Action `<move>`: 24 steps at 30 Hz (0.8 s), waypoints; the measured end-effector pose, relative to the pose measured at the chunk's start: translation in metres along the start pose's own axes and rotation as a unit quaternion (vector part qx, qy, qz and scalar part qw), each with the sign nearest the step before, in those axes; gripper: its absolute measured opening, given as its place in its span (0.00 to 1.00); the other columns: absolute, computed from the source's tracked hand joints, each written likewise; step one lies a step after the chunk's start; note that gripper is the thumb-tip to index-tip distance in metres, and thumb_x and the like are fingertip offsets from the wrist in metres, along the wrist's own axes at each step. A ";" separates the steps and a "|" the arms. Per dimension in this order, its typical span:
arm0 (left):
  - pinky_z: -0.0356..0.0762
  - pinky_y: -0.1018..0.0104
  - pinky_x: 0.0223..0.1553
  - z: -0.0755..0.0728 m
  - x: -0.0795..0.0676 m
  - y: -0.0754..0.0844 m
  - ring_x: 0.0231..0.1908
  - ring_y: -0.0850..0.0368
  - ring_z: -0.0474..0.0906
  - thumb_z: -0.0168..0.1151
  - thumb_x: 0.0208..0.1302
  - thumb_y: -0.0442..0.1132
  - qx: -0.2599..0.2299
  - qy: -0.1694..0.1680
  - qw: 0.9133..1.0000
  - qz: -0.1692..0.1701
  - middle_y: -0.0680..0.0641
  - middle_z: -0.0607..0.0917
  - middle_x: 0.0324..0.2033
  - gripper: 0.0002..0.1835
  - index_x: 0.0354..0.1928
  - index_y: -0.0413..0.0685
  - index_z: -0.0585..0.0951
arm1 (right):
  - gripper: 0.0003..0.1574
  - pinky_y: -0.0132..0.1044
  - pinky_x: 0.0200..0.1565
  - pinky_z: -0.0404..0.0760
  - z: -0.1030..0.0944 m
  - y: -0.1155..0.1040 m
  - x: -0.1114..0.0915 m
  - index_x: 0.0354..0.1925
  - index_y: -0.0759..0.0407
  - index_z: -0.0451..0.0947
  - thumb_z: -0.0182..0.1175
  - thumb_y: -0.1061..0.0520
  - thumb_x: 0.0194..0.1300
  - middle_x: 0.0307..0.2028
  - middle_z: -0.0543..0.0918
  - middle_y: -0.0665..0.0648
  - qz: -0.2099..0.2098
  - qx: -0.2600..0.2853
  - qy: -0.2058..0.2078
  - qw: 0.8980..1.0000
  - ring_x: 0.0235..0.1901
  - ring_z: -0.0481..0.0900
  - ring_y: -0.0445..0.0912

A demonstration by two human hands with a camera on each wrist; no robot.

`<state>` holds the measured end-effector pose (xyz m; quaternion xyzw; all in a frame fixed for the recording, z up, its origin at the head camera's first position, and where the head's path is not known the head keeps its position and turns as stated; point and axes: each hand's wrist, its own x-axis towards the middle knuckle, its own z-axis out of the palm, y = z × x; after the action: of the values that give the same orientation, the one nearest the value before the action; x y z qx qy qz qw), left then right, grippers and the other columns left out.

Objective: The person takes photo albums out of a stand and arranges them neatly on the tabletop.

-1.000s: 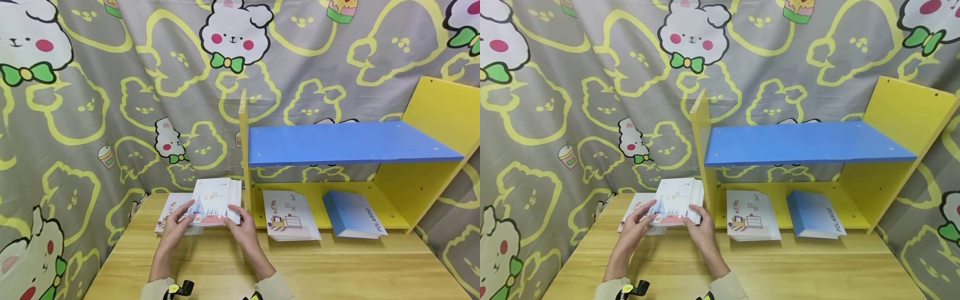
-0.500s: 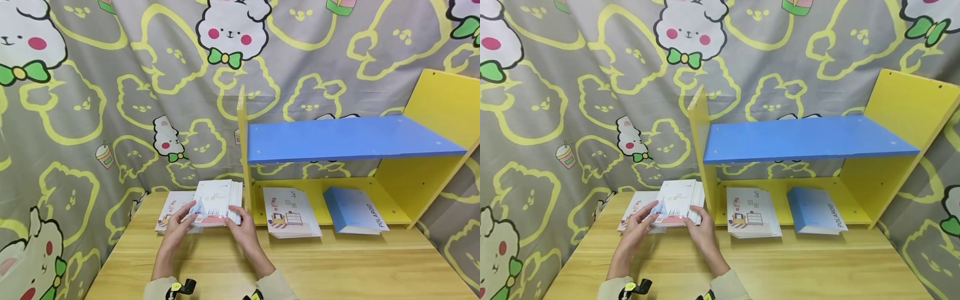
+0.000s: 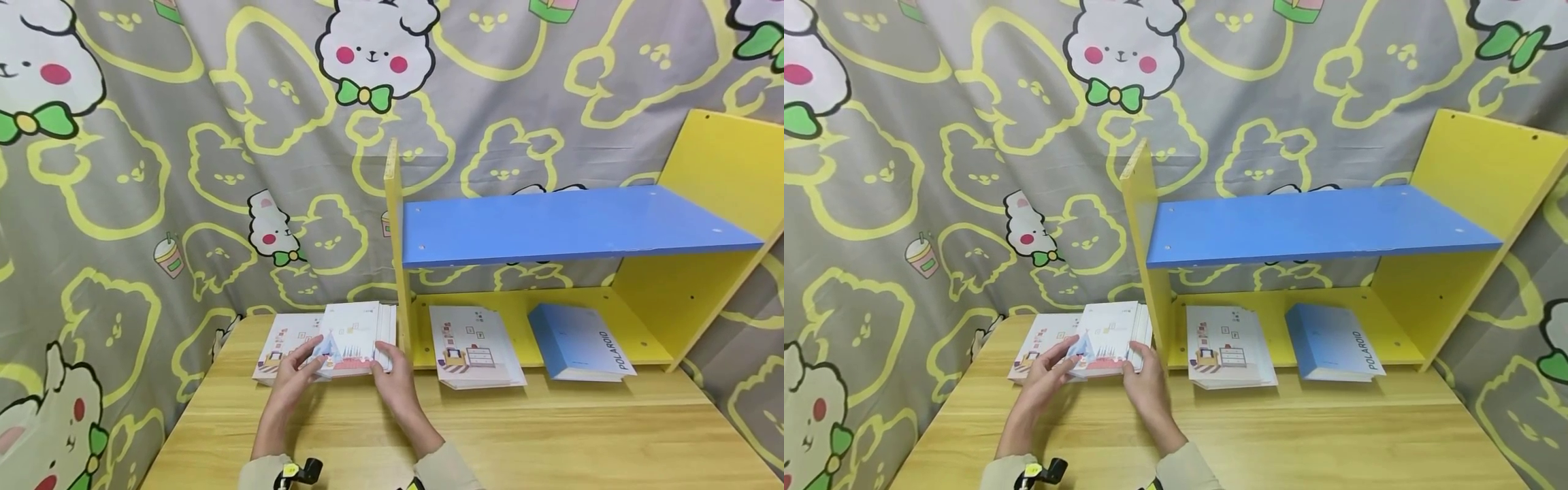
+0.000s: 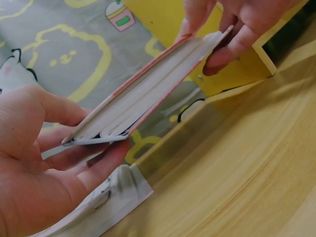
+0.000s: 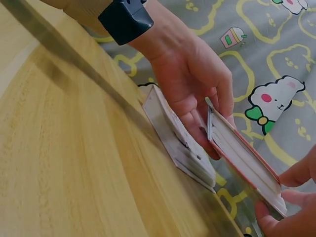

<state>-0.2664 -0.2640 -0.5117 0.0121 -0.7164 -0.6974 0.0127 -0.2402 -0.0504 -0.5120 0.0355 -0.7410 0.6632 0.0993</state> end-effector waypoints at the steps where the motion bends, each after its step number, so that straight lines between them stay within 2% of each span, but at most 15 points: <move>1: 0.80 0.75 0.36 0.000 0.000 0.000 0.38 0.64 0.80 0.61 0.72 0.29 0.003 0.001 1.000 -0.001 0.32 0.70 0.69 0.28 0.72 0.36 0.71 | 0.26 0.61 0.70 0.64 0.001 0.001 0.000 0.63 0.70 0.75 0.61 0.69 0.67 0.62 0.77 0.68 -0.002 -0.004 0.000 1.000 0.67 0.70 0.65; 7: 0.81 0.73 0.39 0.001 0.000 -0.004 0.42 0.62 0.79 0.61 0.72 0.29 0.028 0.001 1.000 0.004 0.32 0.69 0.70 0.27 0.72 0.36 0.71 | 0.26 0.60 0.70 0.66 0.003 0.004 0.000 0.63 0.72 0.75 0.60 0.72 0.66 0.62 0.77 0.69 -0.010 -0.030 -0.002 0.999 0.66 0.70 0.64; 13: 0.79 0.74 0.49 0.003 0.000 -0.008 0.62 0.46 0.73 0.62 0.72 0.32 0.077 0.000 0.997 0.012 0.30 0.68 0.71 0.28 0.71 0.35 0.71 | 0.29 0.62 0.70 0.64 0.002 0.006 -0.001 0.65 0.73 0.71 0.58 0.72 0.65 0.65 0.74 0.71 -0.001 -0.039 0.001 0.999 0.68 0.68 0.67; 14: 0.78 0.72 0.53 0.004 -0.001 -0.008 0.65 0.44 0.71 0.63 0.72 0.32 0.091 0.001 0.996 0.017 0.29 0.68 0.71 0.27 0.71 0.35 0.72 | 0.30 0.63 0.70 0.63 0.001 0.007 -0.001 0.66 0.73 0.70 0.57 0.72 0.65 0.65 0.73 0.72 0.001 -0.039 0.001 0.999 0.68 0.67 0.68; 17: 0.71 0.57 0.67 0.010 -0.001 -0.010 0.70 0.37 0.65 0.63 0.72 0.33 0.122 0.002 0.992 0.036 0.30 0.69 0.71 0.27 0.70 0.33 0.72 | 0.31 0.63 0.71 0.62 0.001 0.009 -0.001 0.68 0.72 0.68 0.55 0.72 0.67 0.67 0.71 0.72 0.009 -0.042 0.001 0.999 0.69 0.65 0.68; 19: 0.64 0.46 0.71 0.015 -0.003 -0.007 0.71 0.34 0.63 0.62 0.73 0.31 0.133 0.001 0.990 0.046 0.29 0.69 0.70 0.26 0.69 0.30 0.71 | 0.32 0.63 0.71 0.62 0.001 0.010 -0.001 0.69 0.72 0.67 0.53 0.73 0.67 0.68 0.70 0.73 0.009 -0.045 0.001 0.999 0.69 0.64 0.68; 21: 0.58 0.42 0.73 0.018 -0.003 -0.008 0.72 0.33 0.62 0.61 0.73 0.31 0.141 0.001 0.988 0.058 0.29 0.69 0.70 0.26 0.69 0.28 0.71 | 0.31 0.63 0.70 0.62 0.001 0.013 0.000 0.69 0.73 0.67 0.51 0.74 0.67 0.68 0.70 0.73 0.004 -0.050 -0.001 0.999 0.69 0.65 0.68; 24: 0.59 0.42 0.73 0.022 -0.003 -0.009 0.71 0.33 0.63 0.61 0.73 0.30 0.147 -0.001 0.987 0.064 0.29 0.70 0.69 0.25 0.69 0.28 0.72 | 0.32 0.64 0.70 0.62 0.002 0.016 0.001 0.69 0.74 0.66 0.49 0.74 0.67 0.68 0.69 0.74 0.002 -0.053 -0.002 0.999 0.70 0.64 0.69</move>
<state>-0.2643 -0.2422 -0.5210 -0.0331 -0.8102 -0.5826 0.0549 -0.2441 -0.0508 -0.5278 0.0305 -0.7757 0.6227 0.0980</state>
